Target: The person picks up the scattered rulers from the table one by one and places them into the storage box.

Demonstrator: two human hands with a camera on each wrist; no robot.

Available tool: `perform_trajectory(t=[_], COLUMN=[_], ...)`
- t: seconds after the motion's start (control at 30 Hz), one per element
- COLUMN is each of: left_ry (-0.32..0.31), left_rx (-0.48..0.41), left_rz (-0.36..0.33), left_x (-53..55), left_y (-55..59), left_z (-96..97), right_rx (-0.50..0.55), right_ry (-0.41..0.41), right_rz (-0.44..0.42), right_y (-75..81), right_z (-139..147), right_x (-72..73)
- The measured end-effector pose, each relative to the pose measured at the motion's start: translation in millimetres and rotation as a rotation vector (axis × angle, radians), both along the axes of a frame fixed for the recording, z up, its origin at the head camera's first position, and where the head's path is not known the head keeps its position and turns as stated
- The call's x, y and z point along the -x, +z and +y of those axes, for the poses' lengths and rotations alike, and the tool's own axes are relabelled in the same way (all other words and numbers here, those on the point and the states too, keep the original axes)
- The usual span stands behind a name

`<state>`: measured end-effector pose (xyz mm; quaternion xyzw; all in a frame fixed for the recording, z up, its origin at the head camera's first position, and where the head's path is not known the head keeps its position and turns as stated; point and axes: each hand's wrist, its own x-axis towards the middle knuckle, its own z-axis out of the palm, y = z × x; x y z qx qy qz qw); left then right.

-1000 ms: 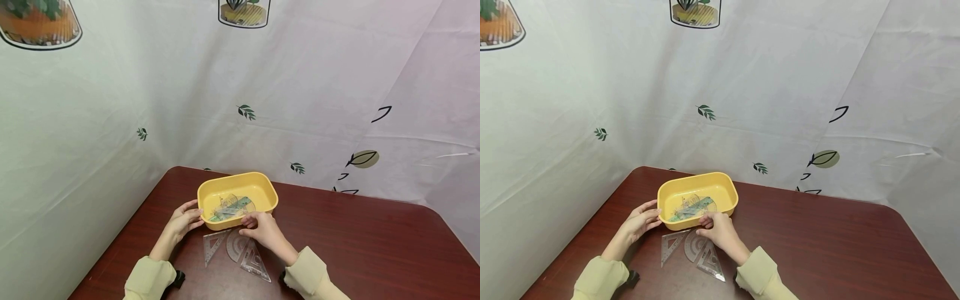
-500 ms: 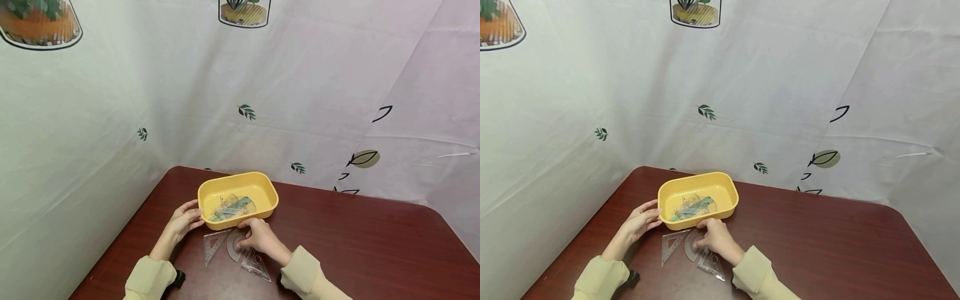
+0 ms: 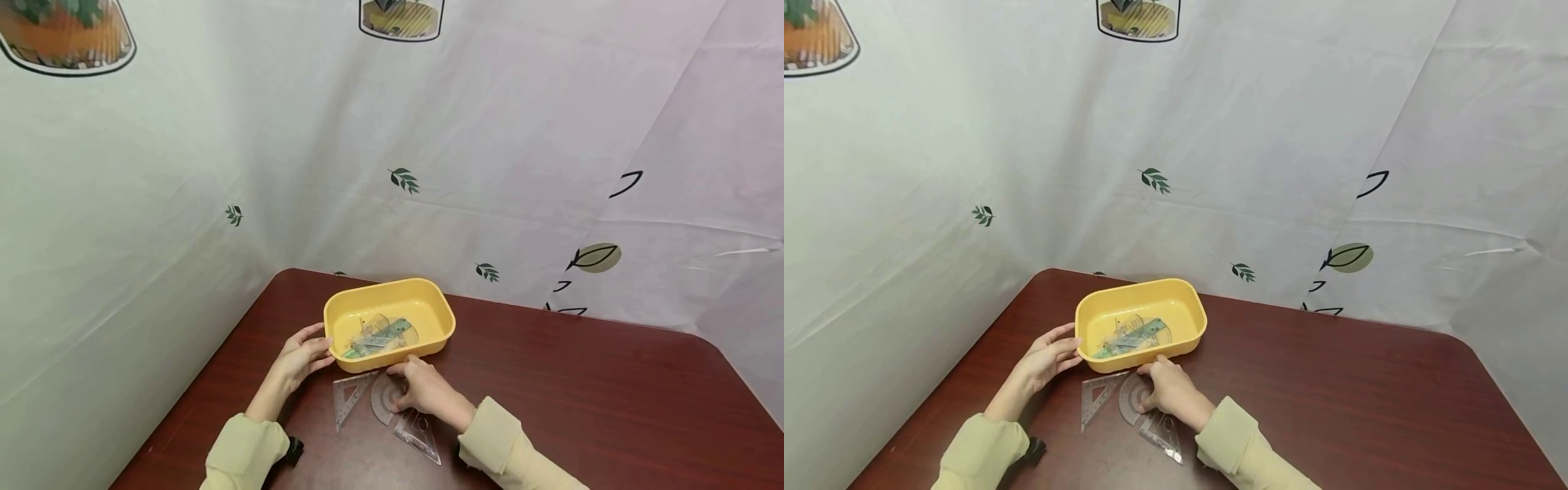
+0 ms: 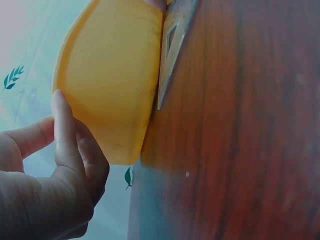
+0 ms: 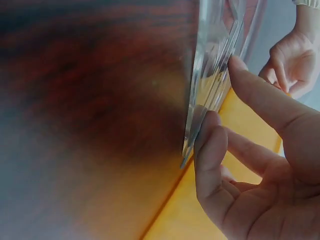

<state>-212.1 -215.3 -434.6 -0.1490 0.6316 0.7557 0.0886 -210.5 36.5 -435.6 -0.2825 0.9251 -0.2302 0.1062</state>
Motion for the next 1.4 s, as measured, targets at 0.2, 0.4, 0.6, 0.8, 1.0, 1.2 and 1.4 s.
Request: perform_trajectory(t=[0.2,0.4,0.6,0.8,1.0,1.2,1.4], left_ry=[-0.002,0.002,0.005,-0.001,0.001,0.003,0.007], left_rx=[-0.008,-0.008,-0.003,-0.008,-0.009,-0.007,-0.003], left_rz=[-0.001,-0.004,-0.004,0.002,-0.002,-0.001,-0.003], left_x=[0.2,0.7,1.0,0.1,-0.3,-0.1,-0.5], left_y=[0.4,-0.1,-0.9,-0.8,-0.6,-0.6,-1.1], left_z=[-0.2,-0.1,-0.6,-0.1,0.2,0.5,1.0], right_rx=[-0.077,-0.098,-0.134,-0.189,-0.198,-0.190,-0.112], right_ry=[0.017,0.046,0.085,0.117,0.122,0.065,0.040], right_rz=[0.041,0.077,0.095,0.132,0.126,0.091,0.060], right_y=[3.6,4.6,4.4,4.2,4.7,3.9,-2.2], right_z=[1.9,2.9,0.2,-0.4,2.5,3.0,6.5], right_x=[-3.0,-5.0,-0.9,2.1,1.3,1.1,3.3])
